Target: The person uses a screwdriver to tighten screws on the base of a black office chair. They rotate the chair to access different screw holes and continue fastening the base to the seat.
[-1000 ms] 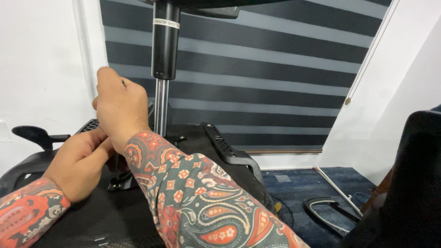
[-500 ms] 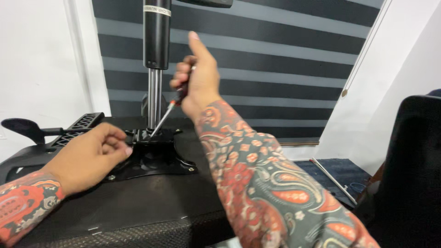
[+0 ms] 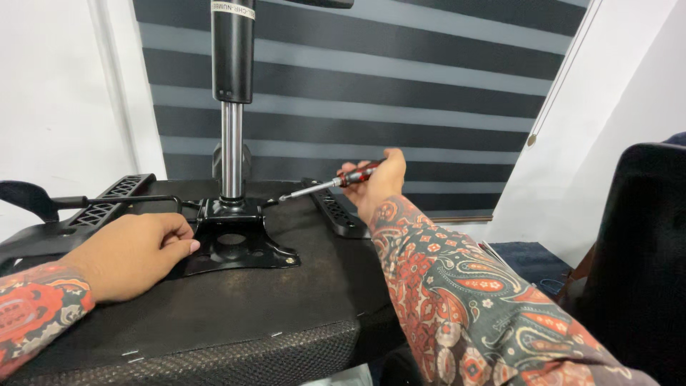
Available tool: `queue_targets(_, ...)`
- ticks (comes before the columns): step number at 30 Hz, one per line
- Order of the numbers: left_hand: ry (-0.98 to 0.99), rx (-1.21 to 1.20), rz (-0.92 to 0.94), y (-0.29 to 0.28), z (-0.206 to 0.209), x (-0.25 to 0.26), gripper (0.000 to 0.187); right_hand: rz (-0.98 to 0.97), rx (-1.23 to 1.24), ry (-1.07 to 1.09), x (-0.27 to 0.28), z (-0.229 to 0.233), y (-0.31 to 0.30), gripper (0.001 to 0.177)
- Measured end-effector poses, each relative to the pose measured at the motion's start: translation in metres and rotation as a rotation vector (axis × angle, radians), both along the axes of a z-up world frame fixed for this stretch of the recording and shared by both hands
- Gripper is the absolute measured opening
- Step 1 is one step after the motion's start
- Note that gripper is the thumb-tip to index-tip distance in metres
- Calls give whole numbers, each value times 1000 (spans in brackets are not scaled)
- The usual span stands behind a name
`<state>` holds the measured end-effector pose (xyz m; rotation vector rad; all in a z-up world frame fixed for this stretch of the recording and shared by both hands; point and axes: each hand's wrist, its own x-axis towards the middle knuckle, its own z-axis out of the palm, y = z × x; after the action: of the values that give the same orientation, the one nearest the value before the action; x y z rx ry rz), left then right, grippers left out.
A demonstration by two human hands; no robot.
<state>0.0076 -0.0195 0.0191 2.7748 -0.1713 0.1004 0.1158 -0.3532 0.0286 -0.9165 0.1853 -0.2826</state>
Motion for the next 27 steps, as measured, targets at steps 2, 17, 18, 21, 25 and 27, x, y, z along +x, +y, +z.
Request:
queue_targets(2, -21, 5, -16, 2, -3, 3, 31, 32, -155, 91, 1, -7, -5, 50)
queue_targets(17, 46, 172, 73, 1, -16, 24, 33, 209, -551, 253, 23, -13, -42, 32)
queue_targets(18, 31, 193, 93, 0, -18, 24, 34, 246, -554, 251, 27, -11, -44, 33)
queue_targets(21, 113, 116, 130, -4, -19, 27, 33, 303, -570, 259, 28, -6, -49, 33)
queue_targets(25, 136, 51, 137, 0, -21, 25, 31, 266, -547, 236, 12, -1, -43, 43)
queue_targets(27, 152, 116, 164, 1, -19, 24, 32, 218, -413, 119, 8, 3, -38, 44)
